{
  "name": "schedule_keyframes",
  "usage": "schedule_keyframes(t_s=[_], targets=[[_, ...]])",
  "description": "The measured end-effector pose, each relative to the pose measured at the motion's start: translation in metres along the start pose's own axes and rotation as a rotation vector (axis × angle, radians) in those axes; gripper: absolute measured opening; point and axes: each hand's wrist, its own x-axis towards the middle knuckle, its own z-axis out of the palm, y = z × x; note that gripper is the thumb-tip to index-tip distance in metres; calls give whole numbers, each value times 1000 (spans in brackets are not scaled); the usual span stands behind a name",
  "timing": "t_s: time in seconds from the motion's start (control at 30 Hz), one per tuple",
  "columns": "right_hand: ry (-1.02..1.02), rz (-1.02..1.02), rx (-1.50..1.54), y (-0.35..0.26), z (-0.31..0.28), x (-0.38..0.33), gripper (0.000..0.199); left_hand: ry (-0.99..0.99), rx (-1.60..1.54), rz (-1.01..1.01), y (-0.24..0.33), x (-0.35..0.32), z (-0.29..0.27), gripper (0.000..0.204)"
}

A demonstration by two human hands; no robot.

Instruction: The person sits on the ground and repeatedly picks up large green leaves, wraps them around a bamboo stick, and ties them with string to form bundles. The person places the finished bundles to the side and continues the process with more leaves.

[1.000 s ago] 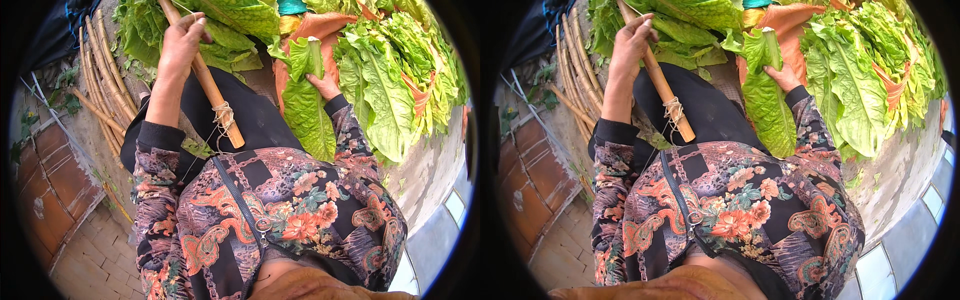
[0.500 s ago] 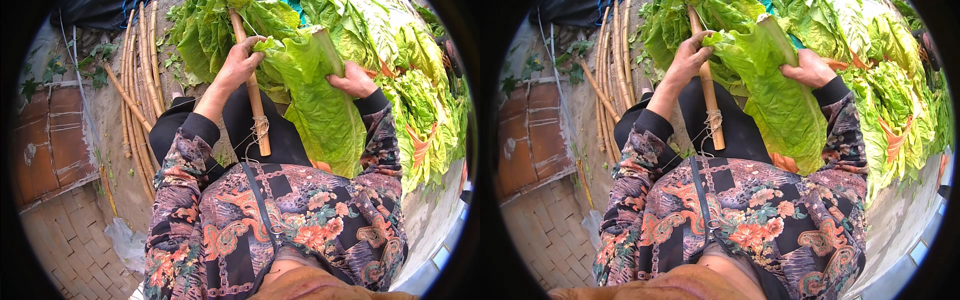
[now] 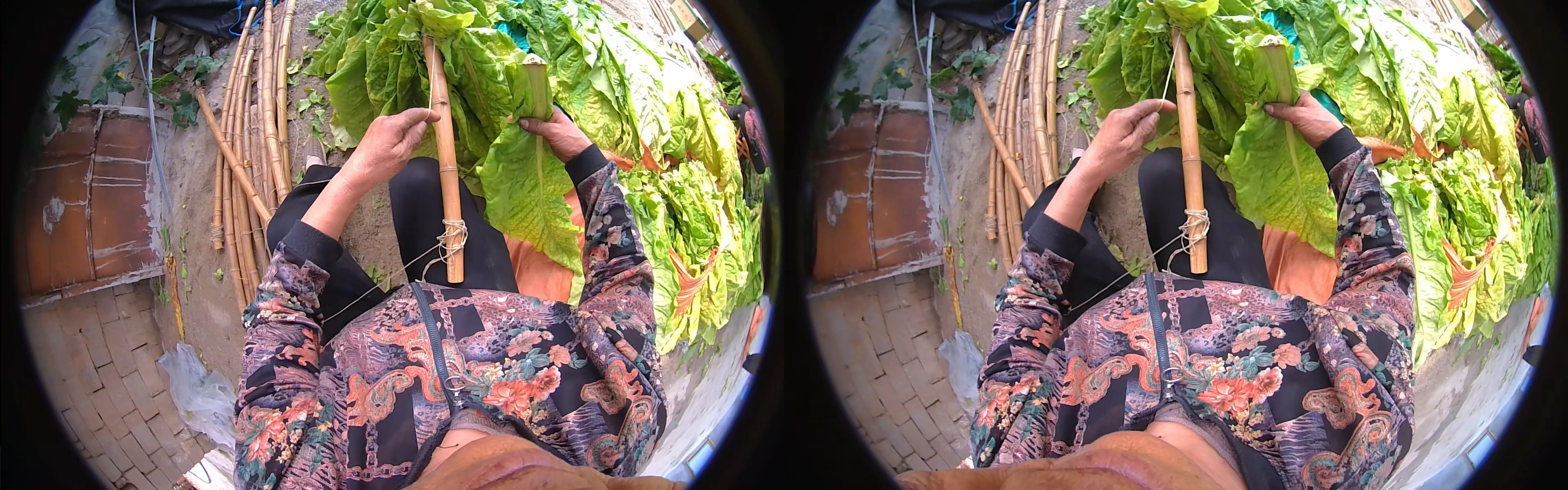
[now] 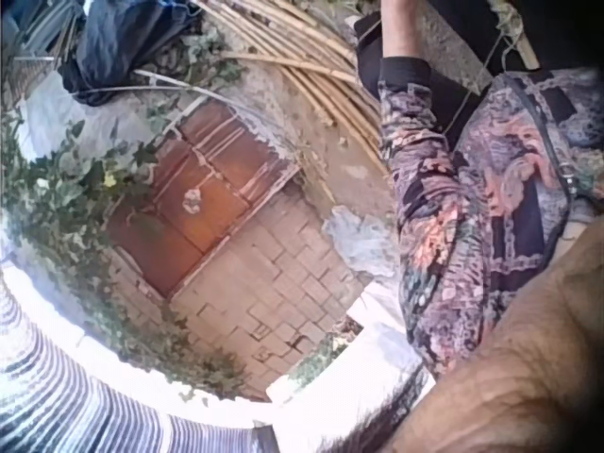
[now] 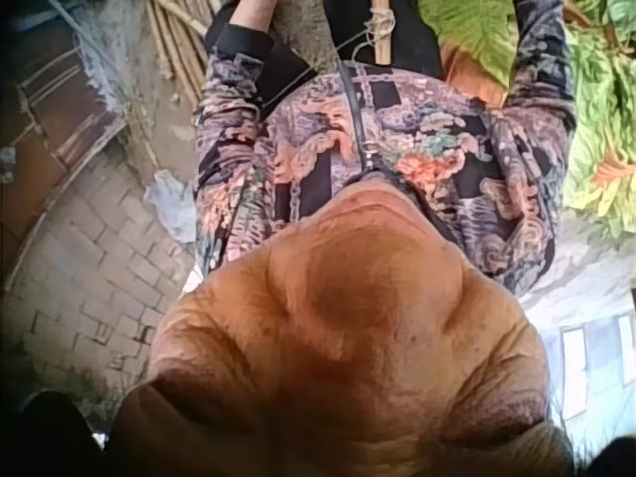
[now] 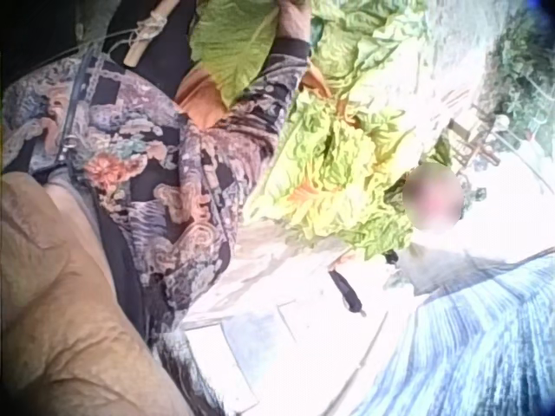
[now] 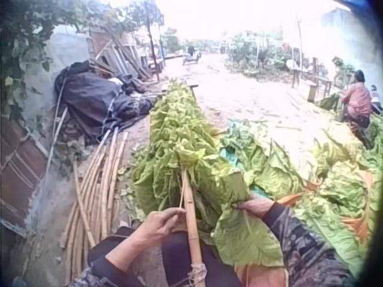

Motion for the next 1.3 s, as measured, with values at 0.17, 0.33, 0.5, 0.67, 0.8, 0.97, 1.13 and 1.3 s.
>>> schedule_keyframes(t_s=[0.17,0.33,0.5,0.67,0.8,0.97,1.13,1.3], targets=[[-189,-5,-733,42,18,48,44,-98,141,56,-12,-11,-5,17],[-275,237,-585,52,8,63,45,-292,85,-65,-6,-9,-15,15],[-279,363,-835,69,14,50,65,-394,-34,-79,-4,-10,-11,14],[-326,53,-923,110,14,98,58,-516,-34,-14,-4,-5,-1,15],[-122,40,-285,11,52,84,39,-593,133,-32,-21,1,-6,18],[-153,76,-85,18,64,83,39,-486,360,-161,-115,62,-32,20],[-201,216,-358,-18,78,71,46,-230,294,-118,-46,145,-73,24],[201,-188,76,11,90,92,33,-229,286,-92,70,152,-86,22]])
